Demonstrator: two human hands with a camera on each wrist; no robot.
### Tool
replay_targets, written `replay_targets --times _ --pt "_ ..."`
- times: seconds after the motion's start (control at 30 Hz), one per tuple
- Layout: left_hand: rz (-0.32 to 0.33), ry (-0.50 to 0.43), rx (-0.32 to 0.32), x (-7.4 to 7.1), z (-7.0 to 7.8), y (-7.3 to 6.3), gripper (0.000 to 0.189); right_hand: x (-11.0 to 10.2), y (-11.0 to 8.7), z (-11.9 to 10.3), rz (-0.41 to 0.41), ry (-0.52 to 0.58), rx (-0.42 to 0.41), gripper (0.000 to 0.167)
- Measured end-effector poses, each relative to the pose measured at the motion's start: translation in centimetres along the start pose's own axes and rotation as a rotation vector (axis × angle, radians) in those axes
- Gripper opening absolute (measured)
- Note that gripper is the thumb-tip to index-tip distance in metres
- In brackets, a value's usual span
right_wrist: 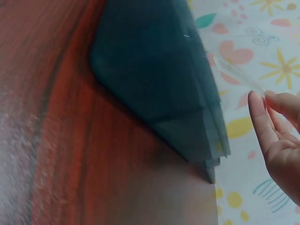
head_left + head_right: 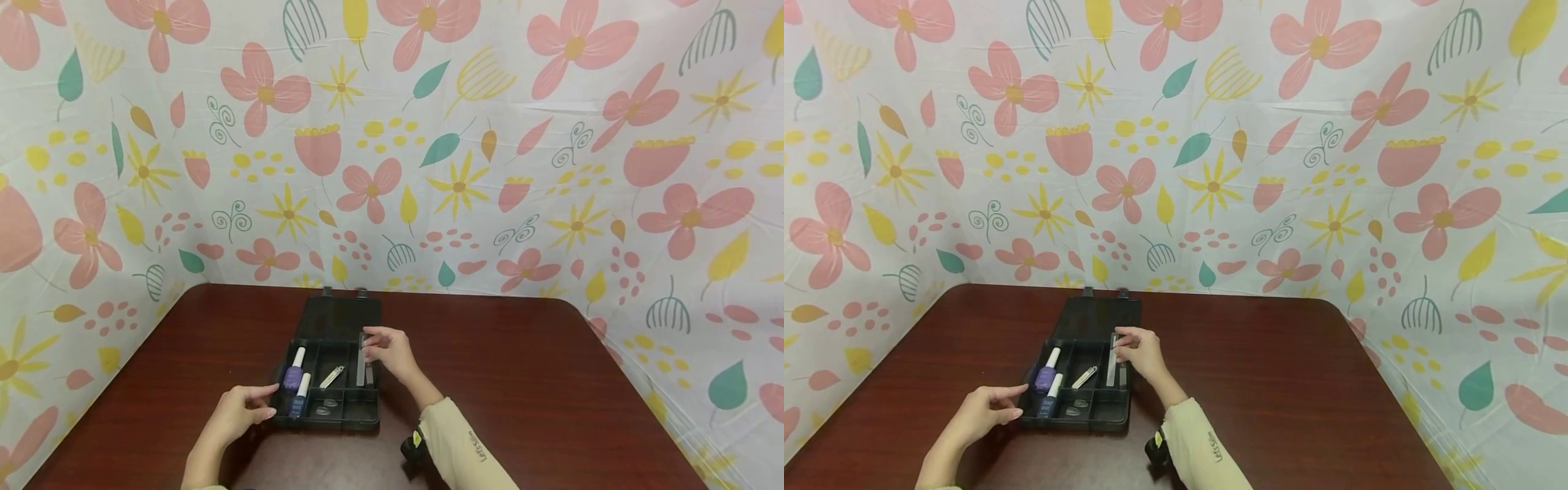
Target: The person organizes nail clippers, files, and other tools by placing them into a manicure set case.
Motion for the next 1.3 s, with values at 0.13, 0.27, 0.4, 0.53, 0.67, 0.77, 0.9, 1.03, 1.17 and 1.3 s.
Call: replay_targets --times 0.13,0.27,0.4,0.53,0.67,0.77,0.9,1.03,1.17,1.3 --pt "-0.004 0.003 0.021 -0.1 -0.1 0.0 0.040 -0.8 0.2 1.0 0.017 0.066 0.054 0.034" --pt "-0.004 0.004 0.020 -0.1 -0.2 0.1 0.040 -1.5 0.2 2.1 0.032 0.063 0.095 0.035" --pt "0.000 0.003 0.003 -0.1 -0.3 0.2 0.039 -2.2 0.1 2.6 0.054 0.068 0.133 0.036" --pt "0.007 0.000 -0.007 -0.1 -0.3 0.2 0.039 -2.9 -0.1 2.9 0.084 0.080 0.161 0.038" --pt "0.009 -0.011 -0.009 -0.1 -0.4 0.1 0.039 -3.4 -0.1 3.3 0.099 0.085 0.178 0.038" --pt "0.007 -0.017 -0.008 0.0 -0.4 0.2 0.040 -3.8 -0.3 3.7 0.101 0.071 0.192 0.037" --pt "0.011 -0.007 0.001 0.0 -0.4 0.2 0.039 -4.3 -0.5 4.2 0.097 0.040 0.228 0.037" --pt "0.016 0.004 0.010 0.0 -0.4 0.3 0.039 -4.6 -0.7 4.5 0.081 0.012 0.250 0.036" --pt "0.015 0.003 0.005 0.0 -0.5 0.2 0.039 -4.5 -0.8 4.9 0.075 -0.009 0.287 0.035" --pt "0.010 -0.006 -0.004 0.0 -0.5 0.2 0.039 -4.2 -0.8 5.4 0.062 -0.014 0.317 0.036"
Point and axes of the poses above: each hand's wrist, its own y-axis towards the middle knuckle, its own x-axis out of the palm, z = x × y, the point moved 3 cm from there along y, towards the middle knuckle, and after that the axes turned 13 degrees about -y, right-handed, at the moved point
